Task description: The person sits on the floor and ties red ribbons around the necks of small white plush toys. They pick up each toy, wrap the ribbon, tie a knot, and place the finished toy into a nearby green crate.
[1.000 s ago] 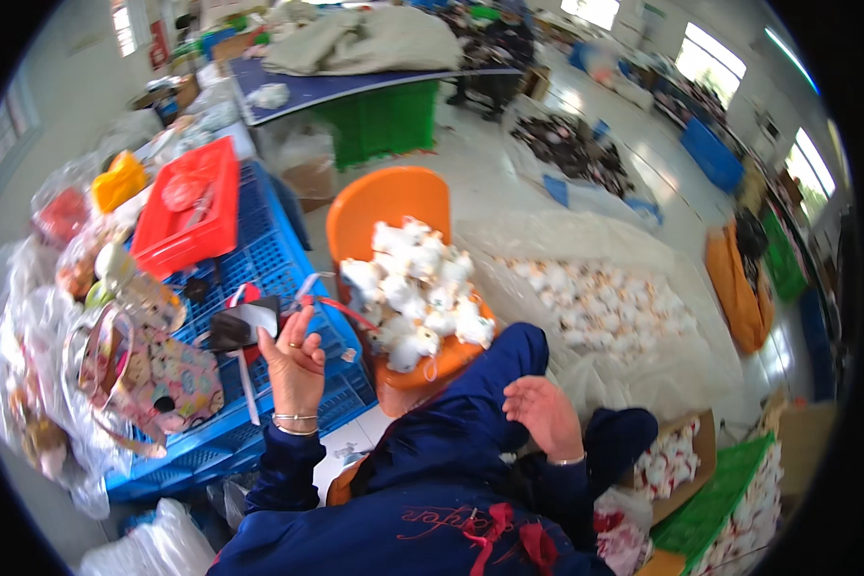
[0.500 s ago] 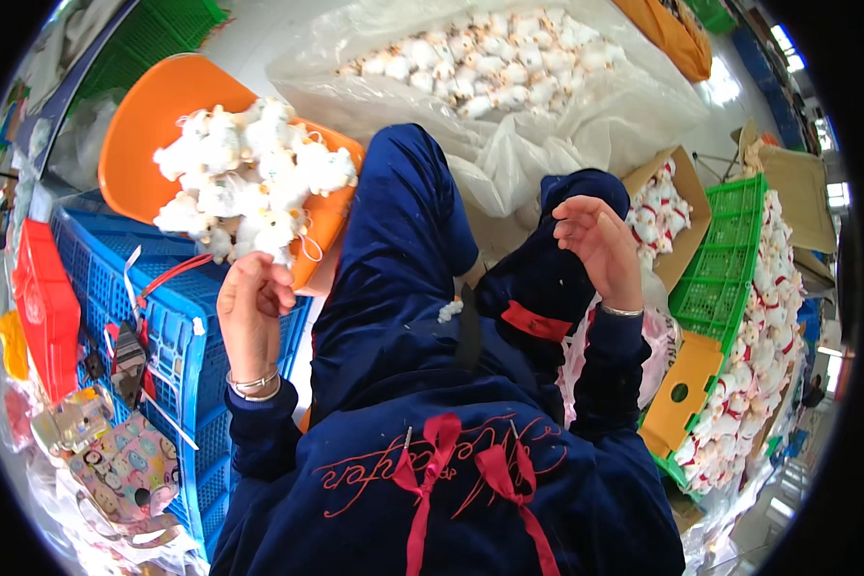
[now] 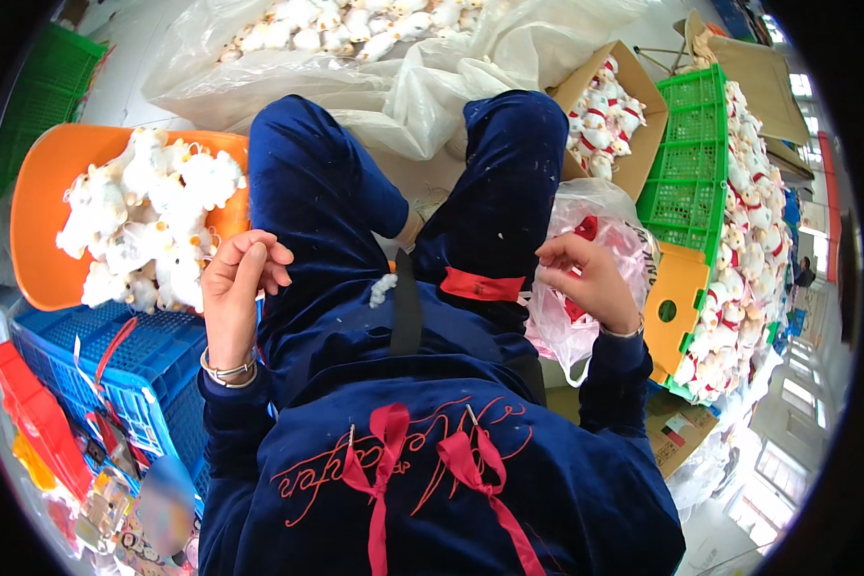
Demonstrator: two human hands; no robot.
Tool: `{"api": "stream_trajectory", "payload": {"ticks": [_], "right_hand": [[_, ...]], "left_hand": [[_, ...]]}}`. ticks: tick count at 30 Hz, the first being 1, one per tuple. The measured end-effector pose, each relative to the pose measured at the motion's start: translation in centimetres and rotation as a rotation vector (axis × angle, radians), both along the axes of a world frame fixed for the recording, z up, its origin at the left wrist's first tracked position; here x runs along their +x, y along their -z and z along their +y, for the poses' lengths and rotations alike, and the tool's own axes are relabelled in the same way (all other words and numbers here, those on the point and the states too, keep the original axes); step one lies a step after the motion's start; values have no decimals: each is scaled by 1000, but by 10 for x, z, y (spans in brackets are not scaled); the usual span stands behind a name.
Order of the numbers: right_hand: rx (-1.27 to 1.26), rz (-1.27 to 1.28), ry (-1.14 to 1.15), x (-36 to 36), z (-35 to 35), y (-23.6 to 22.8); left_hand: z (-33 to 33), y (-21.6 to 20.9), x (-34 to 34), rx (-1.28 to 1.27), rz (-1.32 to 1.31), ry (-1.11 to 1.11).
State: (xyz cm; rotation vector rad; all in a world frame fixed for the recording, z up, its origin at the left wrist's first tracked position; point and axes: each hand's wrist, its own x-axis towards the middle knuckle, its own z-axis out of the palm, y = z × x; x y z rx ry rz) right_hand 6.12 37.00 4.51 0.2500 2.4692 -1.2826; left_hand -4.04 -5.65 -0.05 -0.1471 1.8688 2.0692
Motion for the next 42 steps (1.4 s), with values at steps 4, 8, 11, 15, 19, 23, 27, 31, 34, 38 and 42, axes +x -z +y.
{"api": "stream_trajectory", "payload": {"ticks": [4,8,11,15,19,23,27,31,34,38,42], "right_hand": [[-33,77,-59,24,-20,11],[152,244,-29,46,-49,45],[133,224,141,50,-61,53],[51,204,125,45,-44,60],[-190,158,308,41,-35,60],[-264,114,383,36,-27,57],[-408,143,495,23,-36,58],[-450,22,475,16,-31,59],[-406,102,481,-2,-45,51],[-539,216,400,-52,-64,27],[-441,311,-59,-131,-94,4]], "left_hand": [[0,6,1,5,-31,-13],[2,-2,1,-67,1,42],[-6,7,2,-2,-46,77],[-14,3,9,-54,-75,50],[-39,7,4,-114,-22,-66],[-72,27,-8,-646,301,-300],[-97,58,-20,-1286,497,-252],[-89,64,-23,-1311,184,-223],[-99,86,-29,-1218,229,-267],[-105,93,-25,-1107,362,-259],[-98,85,-16,-1019,367,-298]]}}
